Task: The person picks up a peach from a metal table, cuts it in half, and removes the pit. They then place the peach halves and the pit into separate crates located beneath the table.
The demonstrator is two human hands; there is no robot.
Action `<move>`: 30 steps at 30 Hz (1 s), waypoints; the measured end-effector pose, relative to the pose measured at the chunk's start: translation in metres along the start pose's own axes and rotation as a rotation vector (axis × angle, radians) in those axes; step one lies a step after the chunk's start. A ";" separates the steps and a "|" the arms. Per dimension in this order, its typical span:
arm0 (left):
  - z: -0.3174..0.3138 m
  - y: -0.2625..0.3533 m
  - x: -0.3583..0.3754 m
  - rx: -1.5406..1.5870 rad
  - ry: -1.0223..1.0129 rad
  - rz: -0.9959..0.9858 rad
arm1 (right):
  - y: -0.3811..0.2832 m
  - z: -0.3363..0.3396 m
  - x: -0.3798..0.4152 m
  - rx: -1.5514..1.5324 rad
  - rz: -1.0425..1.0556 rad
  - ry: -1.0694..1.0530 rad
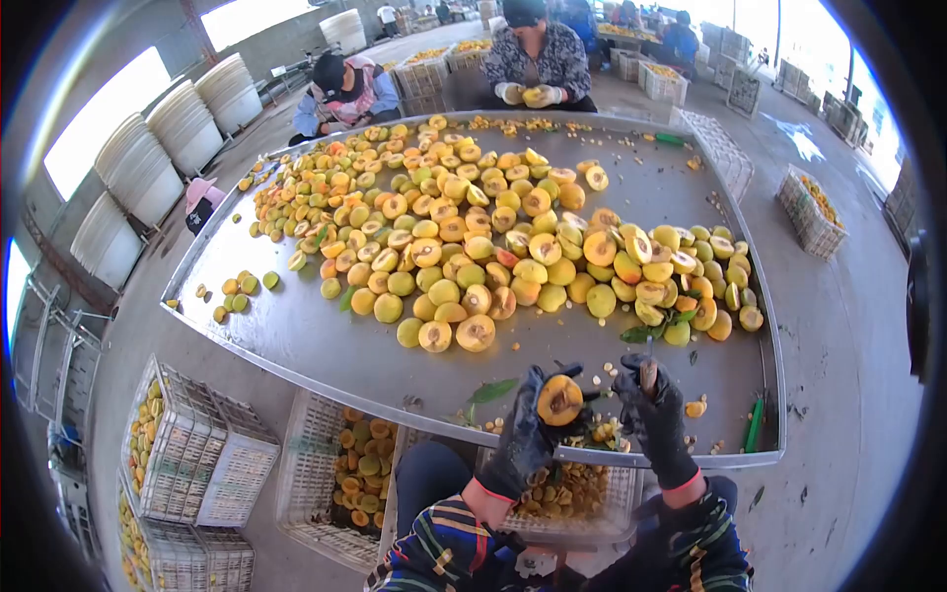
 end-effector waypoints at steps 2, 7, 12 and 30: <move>0.004 0.005 -0.002 0.007 0.010 -0.001 | -0.006 0.007 -0.003 -0.052 -0.087 0.002; -0.010 0.006 -0.005 0.050 -0.081 -0.032 | -0.001 0.010 0.006 -0.050 -0.152 0.005; -0.017 -0.004 -0.006 0.009 -0.200 0.010 | 0.004 0.006 0.013 0.179 0.143 -0.064; -0.010 -0.035 -0.011 0.016 -0.063 0.113 | 0.002 -0.023 0.035 0.848 0.634 -0.176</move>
Point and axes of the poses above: each hand's wrist, its own x-axis away from the middle knuckle, its own z-axis out of the back of the hand, y = z × x, the point moved 4 cm from there along -x, towards the middle knuckle, and after that the axes turned 8 degrees about z, right-handed, at the moved point
